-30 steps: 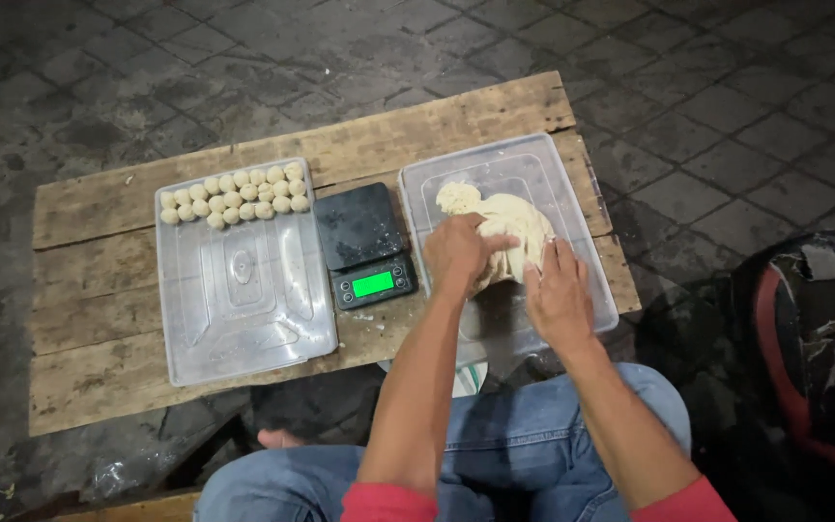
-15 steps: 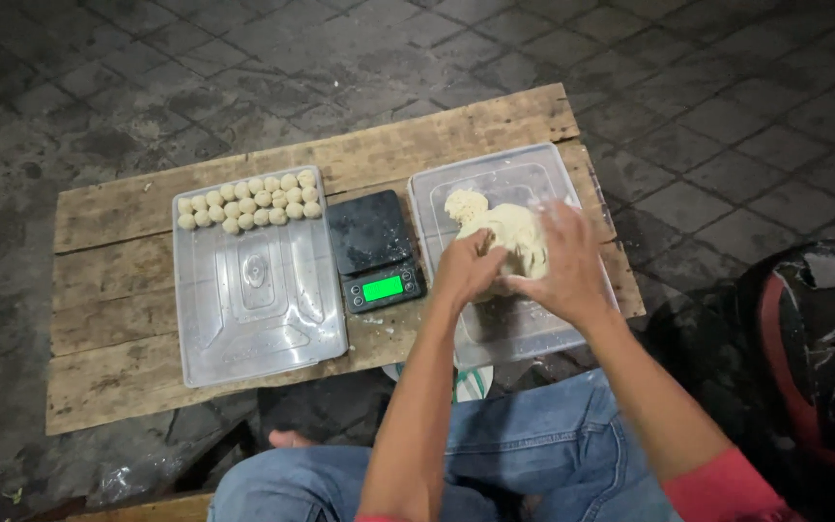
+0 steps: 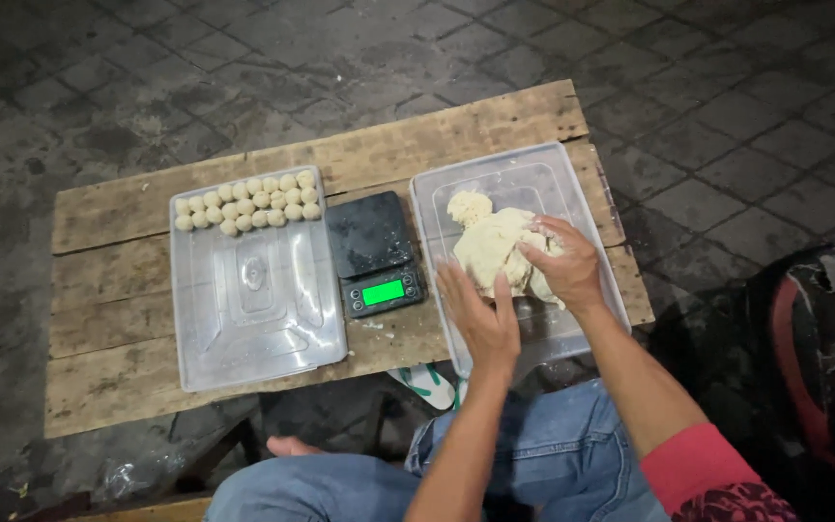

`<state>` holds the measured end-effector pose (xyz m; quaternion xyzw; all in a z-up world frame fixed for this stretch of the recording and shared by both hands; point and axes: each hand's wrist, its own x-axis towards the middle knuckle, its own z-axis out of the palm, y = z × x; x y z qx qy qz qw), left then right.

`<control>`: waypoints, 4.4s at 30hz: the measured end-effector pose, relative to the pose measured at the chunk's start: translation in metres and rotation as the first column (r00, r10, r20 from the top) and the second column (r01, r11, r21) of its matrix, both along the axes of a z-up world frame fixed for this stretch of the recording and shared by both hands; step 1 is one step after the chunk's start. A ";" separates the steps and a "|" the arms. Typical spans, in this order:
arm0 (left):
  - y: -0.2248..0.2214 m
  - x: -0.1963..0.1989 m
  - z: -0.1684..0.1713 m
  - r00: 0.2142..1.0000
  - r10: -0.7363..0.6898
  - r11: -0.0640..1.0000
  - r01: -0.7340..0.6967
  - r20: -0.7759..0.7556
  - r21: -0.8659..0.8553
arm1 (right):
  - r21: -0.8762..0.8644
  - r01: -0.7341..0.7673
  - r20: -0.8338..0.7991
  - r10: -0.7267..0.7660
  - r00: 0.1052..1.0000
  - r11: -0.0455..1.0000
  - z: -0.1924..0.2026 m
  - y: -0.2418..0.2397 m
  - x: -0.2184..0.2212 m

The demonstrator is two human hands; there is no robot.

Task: Weighing small portions of dough on a digital scale and rolling them into uniform balls by hand.

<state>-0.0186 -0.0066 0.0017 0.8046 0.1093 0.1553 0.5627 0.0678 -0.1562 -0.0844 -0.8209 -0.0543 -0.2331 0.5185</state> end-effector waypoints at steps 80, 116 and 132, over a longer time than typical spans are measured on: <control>-0.012 0.055 -0.034 0.874 -0.415 0.561 0.465 -0.254 0.685 | 0.508 0.239 -0.494 0.053 0.868 0.828 0.112 -0.001 -0.015; -0.022 -0.032 -0.095 0.999 0.013 0.926 0.001 -0.035 0.377 | -0.037 0.254 -0.567 -0.229 0.791 0.967 0.086 -0.016 -0.018; -0.028 -0.039 -0.106 0.998 0.064 0.955 -0.059 -0.007 0.291 | -0.436 0.164 -0.582 -0.416 0.698 0.885 0.041 0.019 -0.105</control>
